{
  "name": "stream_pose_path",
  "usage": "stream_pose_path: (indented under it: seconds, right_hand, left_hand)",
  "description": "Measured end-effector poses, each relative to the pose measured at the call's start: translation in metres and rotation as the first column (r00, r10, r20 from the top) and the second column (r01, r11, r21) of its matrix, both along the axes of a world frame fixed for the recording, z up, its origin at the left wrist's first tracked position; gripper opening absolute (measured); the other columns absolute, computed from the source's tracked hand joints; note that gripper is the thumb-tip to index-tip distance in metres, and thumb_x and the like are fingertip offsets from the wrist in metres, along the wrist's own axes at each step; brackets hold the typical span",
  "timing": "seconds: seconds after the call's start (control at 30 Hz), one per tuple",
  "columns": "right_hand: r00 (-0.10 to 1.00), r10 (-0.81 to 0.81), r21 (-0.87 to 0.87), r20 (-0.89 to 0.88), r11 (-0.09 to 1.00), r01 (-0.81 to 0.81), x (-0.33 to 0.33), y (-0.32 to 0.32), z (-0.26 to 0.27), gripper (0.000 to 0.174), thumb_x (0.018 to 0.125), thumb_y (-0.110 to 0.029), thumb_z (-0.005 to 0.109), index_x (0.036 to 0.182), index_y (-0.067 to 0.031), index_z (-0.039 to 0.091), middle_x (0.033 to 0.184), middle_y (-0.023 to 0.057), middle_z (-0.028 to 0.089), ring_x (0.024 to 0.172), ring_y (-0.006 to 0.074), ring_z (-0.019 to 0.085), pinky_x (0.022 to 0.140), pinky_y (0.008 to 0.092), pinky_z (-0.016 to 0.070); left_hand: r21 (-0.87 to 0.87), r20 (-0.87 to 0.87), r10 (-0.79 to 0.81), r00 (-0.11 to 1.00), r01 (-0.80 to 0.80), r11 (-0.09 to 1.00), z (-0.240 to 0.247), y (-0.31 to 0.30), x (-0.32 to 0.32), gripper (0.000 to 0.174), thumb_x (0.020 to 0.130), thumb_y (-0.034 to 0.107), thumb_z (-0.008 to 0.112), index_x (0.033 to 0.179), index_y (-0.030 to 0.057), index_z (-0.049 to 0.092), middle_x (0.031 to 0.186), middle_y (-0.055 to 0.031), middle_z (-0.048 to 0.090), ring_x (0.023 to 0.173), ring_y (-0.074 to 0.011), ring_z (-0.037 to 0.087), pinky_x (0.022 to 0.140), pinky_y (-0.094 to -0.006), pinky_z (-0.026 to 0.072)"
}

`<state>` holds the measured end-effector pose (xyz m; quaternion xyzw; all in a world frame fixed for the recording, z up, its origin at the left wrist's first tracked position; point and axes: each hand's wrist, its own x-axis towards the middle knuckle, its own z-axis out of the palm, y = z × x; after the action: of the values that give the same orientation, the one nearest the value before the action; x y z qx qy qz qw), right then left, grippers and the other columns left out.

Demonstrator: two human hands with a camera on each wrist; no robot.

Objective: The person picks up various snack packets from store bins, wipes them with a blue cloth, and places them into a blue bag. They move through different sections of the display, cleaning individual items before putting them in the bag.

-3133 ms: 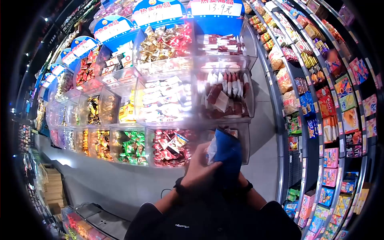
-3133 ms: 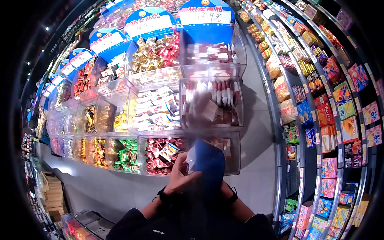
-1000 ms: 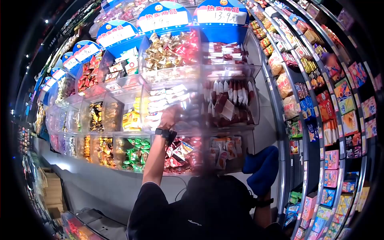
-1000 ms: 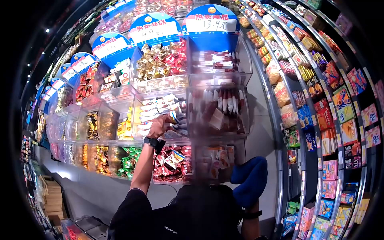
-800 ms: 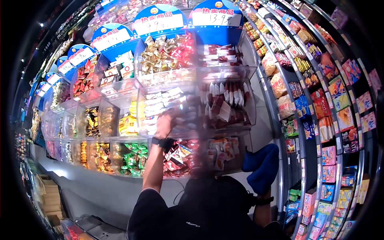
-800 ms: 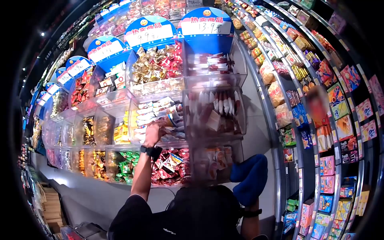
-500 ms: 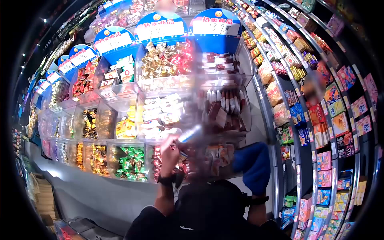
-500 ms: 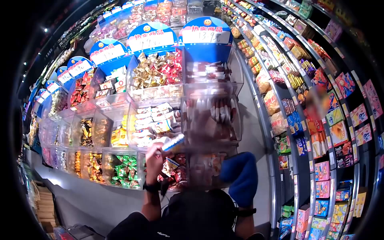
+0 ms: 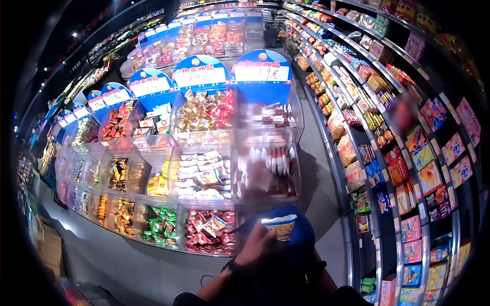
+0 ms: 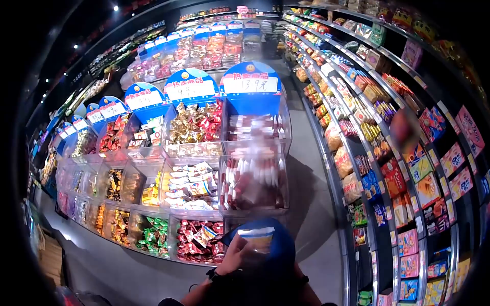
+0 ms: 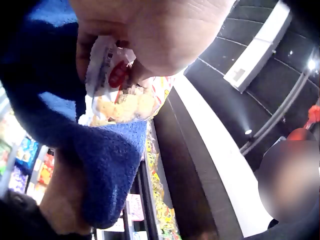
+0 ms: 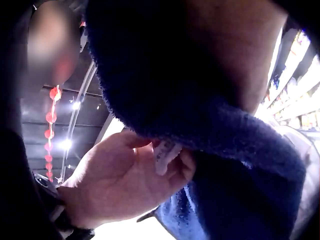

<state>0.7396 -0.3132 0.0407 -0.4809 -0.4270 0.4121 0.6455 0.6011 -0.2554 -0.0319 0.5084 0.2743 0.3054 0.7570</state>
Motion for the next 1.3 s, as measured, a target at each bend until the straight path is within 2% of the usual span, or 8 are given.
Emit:
stream_pose_path:
  seconds: [0.33,0.53,0.73,0.83,0.9,0.97,1.07,1.3]
  right_hand:
    - [0.967,-0.02,-0.001,0.252,1.0,0.021,0.042,-0.01,-0.019,0.028,0.09,-0.017,0.056,0.112,-0.001,0.052,0.1,0.0097,0.061,0.088,0.022,0.059,0.079,0.0327,0.0479]
    - [0.906,-0.07,0.072,0.418,0.996,0.044,0.046,-0.009,-0.032,0.026,0.09,-0.018,0.055,0.111,-0.0012,0.054,0.098,0.009,0.061,0.087,0.0227,0.059,0.078,0.0336,0.0479]
    - [0.817,-0.117,0.113,0.564,0.992,0.064,0.06,-0.014,-0.053,0.025,0.091,-0.019,0.055,0.109,-0.0014,0.055,0.097,0.0084,0.062,0.086,0.0234,0.059,0.077,0.0346,0.0479]
    - [0.827,-0.08,0.081,0.556,0.996,0.042,0.066,-0.013,-0.058,0.025,0.092,-0.02,0.055,0.108,-0.0015,0.056,0.096,0.0081,0.062,0.085,0.0237,0.059,0.077,0.0351,0.0479]
    - [0.939,0.079,-0.052,0.335,0.997,-0.065,0.07,-0.011,-0.024,0.024,0.091,-0.022,0.055,0.104,-0.002,0.058,0.093,0.0067,0.062,0.083,0.0238,0.059,0.076,0.0359,0.0474]
    - [0.869,-0.098,0.178,0.485,0.984,0.011,0.058,-0.007,0.052,0.023,0.093,-0.027,0.055,0.093,-0.0047,0.057,0.085,0.0032,0.058,0.077,0.0195,0.055,0.071,0.0331,0.0456]
    - [0.758,-0.241,0.32,0.606,0.946,0.046,0.057,-0.006,0.054,0.016,0.085,-0.021,0.057,0.08,-0.0068,0.056,0.075,0.0025,0.055,0.068,0.0178,0.053,0.062,0.0312,0.044]
    - [0.705,-0.25,0.32,0.663,0.947,0.035,0.066,-0.01,0.011,0.006,0.078,-0.01,0.058,0.075,-0.0059,0.057,0.071,0.0036,0.056,0.064,0.0169,0.055,0.056,0.0295,0.0437]
  left_hand:
    - [0.528,-0.071,0.413,0.908,-0.316,0.788,-0.014,-0.024,0.041,0.031,0.09,-0.005,0.051,0.119,0.0014,0.042,0.112,-0.0104,0.053,0.104,-0.0167,0.054,0.087,-0.0281,0.0444]
    - [0.688,-0.077,0.257,0.963,-0.135,0.713,0.022,-0.035,0.052,0.057,0.082,0.026,0.071,0.125,-0.0006,0.046,0.118,-0.0162,0.055,0.11,-0.03,0.053,0.097,-0.0378,0.0386]
    - [0.353,-0.131,0.067,0.989,-0.017,0.935,0.031,-0.042,0.059,0.062,0.073,0.015,0.078,0.125,-0.0022,0.047,0.117,-0.0134,0.055,0.106,-0.0248,0.055,0.094,-0.036,0.0402]
    - [0.601,-0.168,0.156,0.973,-0.024,0.799,0.044,-0.036,0.061,0.051,0.072,0.015,0.078,0.116,-0.0015,0.056,0.117,-0.0124,0.053,0.111,-0.0234,0.048,0.097,-0.035,0.0343]
    - [0.602,-0.173,0.188,0.967,-0.047,0.797,0.042,-0.04,0.059,0.05,0.074,0.013,0.076,0.116,-0.0017,0.055,0.115,-0.0121,0.054,0.109,-0.0225,0.049,0.096,-0.0345,0.0355]
    - [0.549,-0.133,0.233,0.963,-0.124,0.827,0.039,-0.041,0.06,0.047,0.077,0.01,0.074,0.118,-0.0016,0.054,0.114,-0.0114,0.055,0.105,-0.0208,0.051,0.094,-0.0328,0.0385]
    - [0.011,-0.009,0.389,0.921,-0.389,0.921,0.021,-0.052,0.063,0.042,0.084,0.003,0.066,0.122,-0.0017,0.049,0.114,-0.0097,0.055,0.097,-0.0167,0.055,0.087,-0.0275,0.0441]
    - [0.598,-0.212,0.33,0.92,-0.145,0.788,0.006,-0.052,0.051,0.045,0.085,0.003,0.066,0.126,-0.0019,0.048,0.116,-0.0092,0.055,0.107,-0.0184,0.056,0.089,-0.0288,0.0451]
